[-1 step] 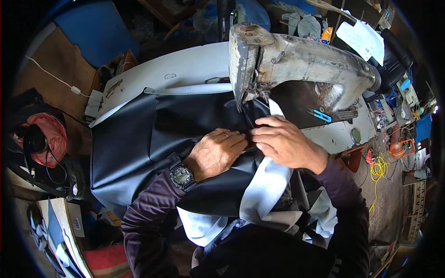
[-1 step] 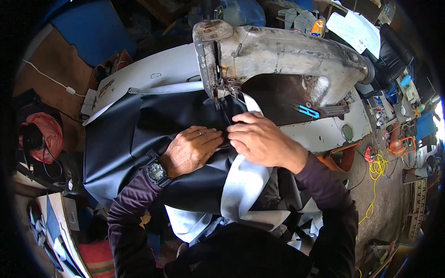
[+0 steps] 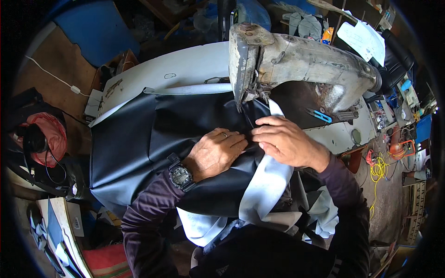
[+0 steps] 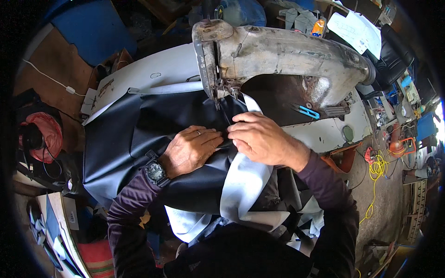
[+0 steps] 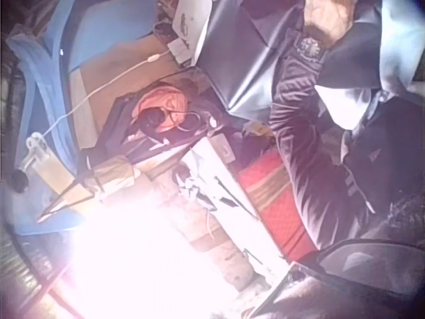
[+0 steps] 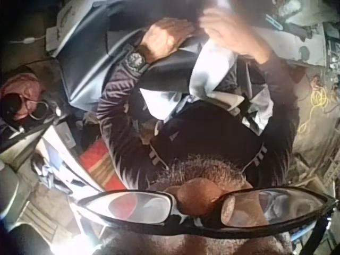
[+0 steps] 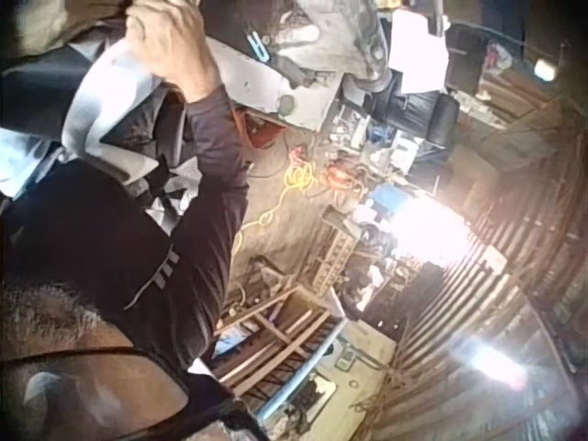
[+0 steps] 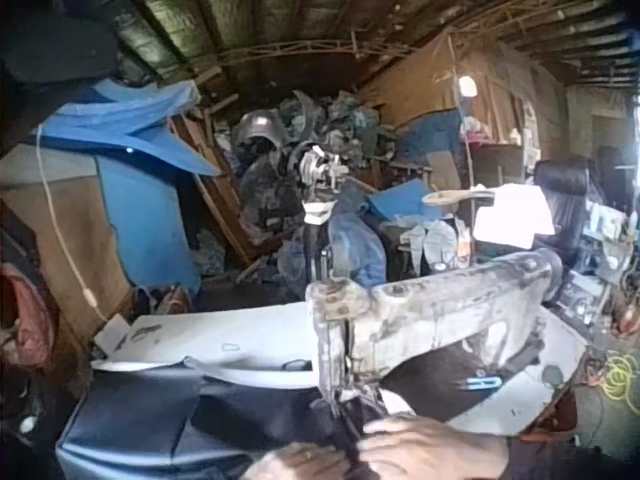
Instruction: Sew pieces of black and white upholstery material together using an industrial sewing machine.
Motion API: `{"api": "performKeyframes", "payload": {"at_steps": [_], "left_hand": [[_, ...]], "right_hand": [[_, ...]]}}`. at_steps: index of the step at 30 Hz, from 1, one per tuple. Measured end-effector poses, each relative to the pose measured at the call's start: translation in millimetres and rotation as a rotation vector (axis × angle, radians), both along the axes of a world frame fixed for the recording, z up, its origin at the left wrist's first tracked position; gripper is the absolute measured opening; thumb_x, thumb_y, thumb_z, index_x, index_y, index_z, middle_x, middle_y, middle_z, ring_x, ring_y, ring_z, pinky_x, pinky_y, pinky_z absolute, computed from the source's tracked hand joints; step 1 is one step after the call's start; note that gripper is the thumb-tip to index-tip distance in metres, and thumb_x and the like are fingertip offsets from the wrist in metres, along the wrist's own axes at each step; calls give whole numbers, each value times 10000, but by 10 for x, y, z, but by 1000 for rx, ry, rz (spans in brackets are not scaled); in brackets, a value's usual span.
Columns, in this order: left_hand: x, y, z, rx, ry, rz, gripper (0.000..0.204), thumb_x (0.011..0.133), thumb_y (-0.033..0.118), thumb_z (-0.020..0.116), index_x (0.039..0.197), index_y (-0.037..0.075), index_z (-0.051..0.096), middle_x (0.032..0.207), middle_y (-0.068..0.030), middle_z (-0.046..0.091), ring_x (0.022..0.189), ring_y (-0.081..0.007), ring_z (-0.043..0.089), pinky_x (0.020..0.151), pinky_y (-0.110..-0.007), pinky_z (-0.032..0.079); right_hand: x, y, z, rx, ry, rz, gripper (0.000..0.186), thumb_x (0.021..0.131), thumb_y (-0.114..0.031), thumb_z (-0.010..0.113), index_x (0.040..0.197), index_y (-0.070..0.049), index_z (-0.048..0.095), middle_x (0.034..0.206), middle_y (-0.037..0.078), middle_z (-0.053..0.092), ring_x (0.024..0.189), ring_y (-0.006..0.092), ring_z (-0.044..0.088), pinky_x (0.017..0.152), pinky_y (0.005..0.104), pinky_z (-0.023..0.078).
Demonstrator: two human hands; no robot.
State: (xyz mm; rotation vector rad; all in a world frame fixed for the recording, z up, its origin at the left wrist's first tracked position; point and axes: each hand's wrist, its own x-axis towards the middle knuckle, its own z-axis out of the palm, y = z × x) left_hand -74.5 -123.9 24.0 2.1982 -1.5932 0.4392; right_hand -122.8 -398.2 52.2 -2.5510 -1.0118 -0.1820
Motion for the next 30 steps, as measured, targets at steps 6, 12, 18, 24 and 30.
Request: {"api": "performKeyframes", "payload": {"at_steps": [6, 12, 18, 24, 30], "left_hand": [[66, 16, 38, -66, -47, 22, 302, 900, 126, 781, 1193, 56, 772, 1208, -103, 798, 1091, -273, 777, 997, -432, 601], [69, 11, 78, -95, -76, 32, 321, 870, 117, 755, 1188, 74, 771, 1151, -68, 792, 1057, -246, 770, 962, -401, 604], [92, -29, 133, -66, -31, 76, 342, 852, 155, 824, 1184, 85, 780, 1145, -66, 778, 1064, -260, 749, 916, -408, 581], [198, 26, 215, 46, -67, 87, 243, 899, 168, 775, 1111, 49, 761, 1141, -85, 740, 1111, -315, 708, 986, -467, 542], [213, 89, 192, 149, -112, 93, 342, 927, 225, 777, 1213, 70, 672, 1074, -110, 712, 945, -290, 754, 847, -500, 603]], "right_hand": [[425, -95, 127, 81, 156, 129, 320, 905, -32, 670, 1202, 6, 782, 1366, 120, 751, 1372, 336, 612, 1171, 447, 504], [534, -81, 18, -15, -82, 192, 289, 809, 4, 714, 1086, -16, 793, 1250, 105, 767, 1247, 300, 677, 1054, 423, 567], [570, -148, -105, 19, -99, 150, 299, 816, -15, 726, 1114, -30, 726, 1268, 97, 738, 1198, 298, 663, 1024, 424, 567], [550, -127, -52, 36, -109, 176, 374, 791, -8, 764, 1159, -35, 704, 1240, 101, 748, 1157, 310, 658, 1001, 429, 576], [611, -151, -74, 133, -120, 253, 270, 775, 18, 769, 1039, -38, 759, 1152, 81, 793, 1087, 301, 690, 923, 421, 609]]}}
